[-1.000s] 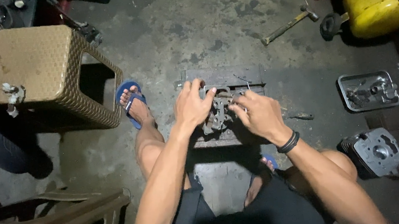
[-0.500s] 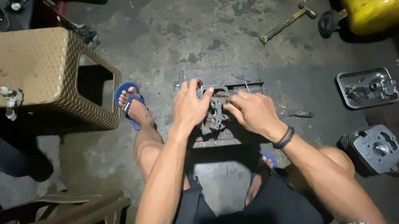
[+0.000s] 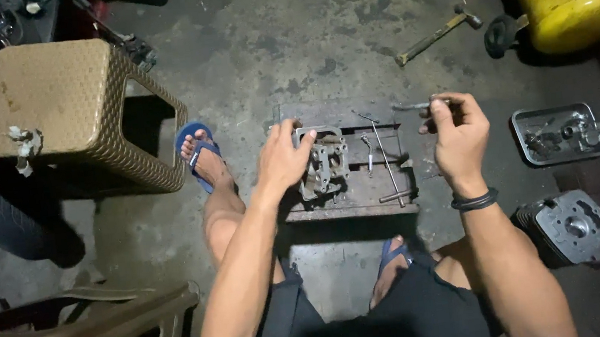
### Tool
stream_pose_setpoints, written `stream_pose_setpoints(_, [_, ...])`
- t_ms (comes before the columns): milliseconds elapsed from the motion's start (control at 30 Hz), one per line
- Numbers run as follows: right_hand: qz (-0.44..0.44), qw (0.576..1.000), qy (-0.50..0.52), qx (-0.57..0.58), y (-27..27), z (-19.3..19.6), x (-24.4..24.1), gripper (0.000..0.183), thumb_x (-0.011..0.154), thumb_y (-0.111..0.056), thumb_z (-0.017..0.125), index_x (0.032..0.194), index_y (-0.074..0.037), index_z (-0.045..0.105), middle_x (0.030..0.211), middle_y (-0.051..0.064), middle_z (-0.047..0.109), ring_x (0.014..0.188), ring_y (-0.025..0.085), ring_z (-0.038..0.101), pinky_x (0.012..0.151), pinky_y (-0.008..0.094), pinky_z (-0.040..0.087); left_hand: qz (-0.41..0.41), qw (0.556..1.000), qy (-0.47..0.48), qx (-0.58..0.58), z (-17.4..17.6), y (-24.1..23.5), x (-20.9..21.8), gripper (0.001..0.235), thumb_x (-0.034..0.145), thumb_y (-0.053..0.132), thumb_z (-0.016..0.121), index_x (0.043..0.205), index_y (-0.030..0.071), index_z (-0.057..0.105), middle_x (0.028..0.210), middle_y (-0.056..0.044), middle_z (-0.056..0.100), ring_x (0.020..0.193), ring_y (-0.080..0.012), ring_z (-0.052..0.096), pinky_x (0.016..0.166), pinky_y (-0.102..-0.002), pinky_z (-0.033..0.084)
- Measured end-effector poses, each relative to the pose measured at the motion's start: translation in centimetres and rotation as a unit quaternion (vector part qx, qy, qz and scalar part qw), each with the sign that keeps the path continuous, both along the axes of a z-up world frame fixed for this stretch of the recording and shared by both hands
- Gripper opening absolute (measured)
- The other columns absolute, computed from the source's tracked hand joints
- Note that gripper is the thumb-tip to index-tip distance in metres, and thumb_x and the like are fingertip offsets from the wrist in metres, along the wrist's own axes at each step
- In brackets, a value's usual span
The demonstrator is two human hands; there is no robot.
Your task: A person is inspecting and manipulating the internal components of a motorcycle cylinder head using a small metal tool.
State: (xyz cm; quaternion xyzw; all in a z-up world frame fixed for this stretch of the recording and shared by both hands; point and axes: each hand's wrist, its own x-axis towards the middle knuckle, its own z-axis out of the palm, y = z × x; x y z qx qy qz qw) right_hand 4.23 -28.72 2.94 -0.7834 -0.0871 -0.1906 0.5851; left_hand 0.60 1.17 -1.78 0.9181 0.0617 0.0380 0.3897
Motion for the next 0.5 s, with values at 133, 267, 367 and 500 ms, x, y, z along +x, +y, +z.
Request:
stream_pose_setpoints(133, [0.014, 1.0, 0.016, 0.014, 0.5, 1.5, -1.1, 0.01, 0.109, -0.001, 0.062, 0.117, 0.004, 0.064, 0.093, 0.023, 0.072, 0.072, 0.027, 0.072, 0.066, 0.036, 0.056, 0.003, 1.0, 0.027, -0.002, 0.9, 0.4, -0.3, 0.049, 0.097, 0.058, 0.054, 0.124, 0.018, 0.055, 0.112, -0.02, 0.06, 0.109, -0.0471, 0.065, 0.094, -0.056, 0.05])
stream_pose_setpoints(267, [0.028, 0.999, 0.03, -0.034, 1.1, 2.4, -1.7, 0.014, 0.102, 0.003, 0.068, 0.117, 0.003, 0.067, 0.096, 0.023, 0.073, 0.074, 0.026, 0.071, 0.065, 0.036, 0.056, 0.012, 0.997, 0.072, -0.014, 1.5, 0.4, -0.5, 0.05, 0.099, 0.057, 0.05, 0.128, 0.017, 0.054, 0.118, -0.021, 0.059, 0.116, -0.0471, 0.062, 0.098, -0.056, 0.048])
stream_pose_setpoints(367, [0.033, 0.992, 0.027, -0.117, 0.9, 2.0, -1.5, 0.018, 0.098, 0.002, 0.074, 0.116, -0.002, 0.074, 0.097, 0.02, 0.075, 0.081, 0.028, 0.074, 0.066, 0.038, 0.057, 0.023, 0.995, 0.097, -0.019, 1.2, 0.6, -0.4, 0.051, 0.099, 0.059, 0.047, 0.127, 0.018, 0.053, 0.12, -0.021, 0.059, 0.119, -0.046, 0.06, 0.1, -0.056, 0.047])
stream_pose_setpoints(500, [0.044, 0.981, 0.007, -0.187, 0.6, 1.8, -1.2, 0.017, 0.099, -0.003, 0.075, 0.116, -0.006, 0.077, 0.098, 0.016, 0.077, 0.087, 0.03, 0.075, 0.069, 0.039, 0.058, 0.046, 0.991, 0.118, -0.033, 0.1, 0.9, 0.5, 0.054, 0.101, 0.06, 0.042, 0.123, 0.013, 0.055, 0.118, -0.025, 0.059, 0.122, -0.0475, 0.058, 0.101, -0.056, 0.046])
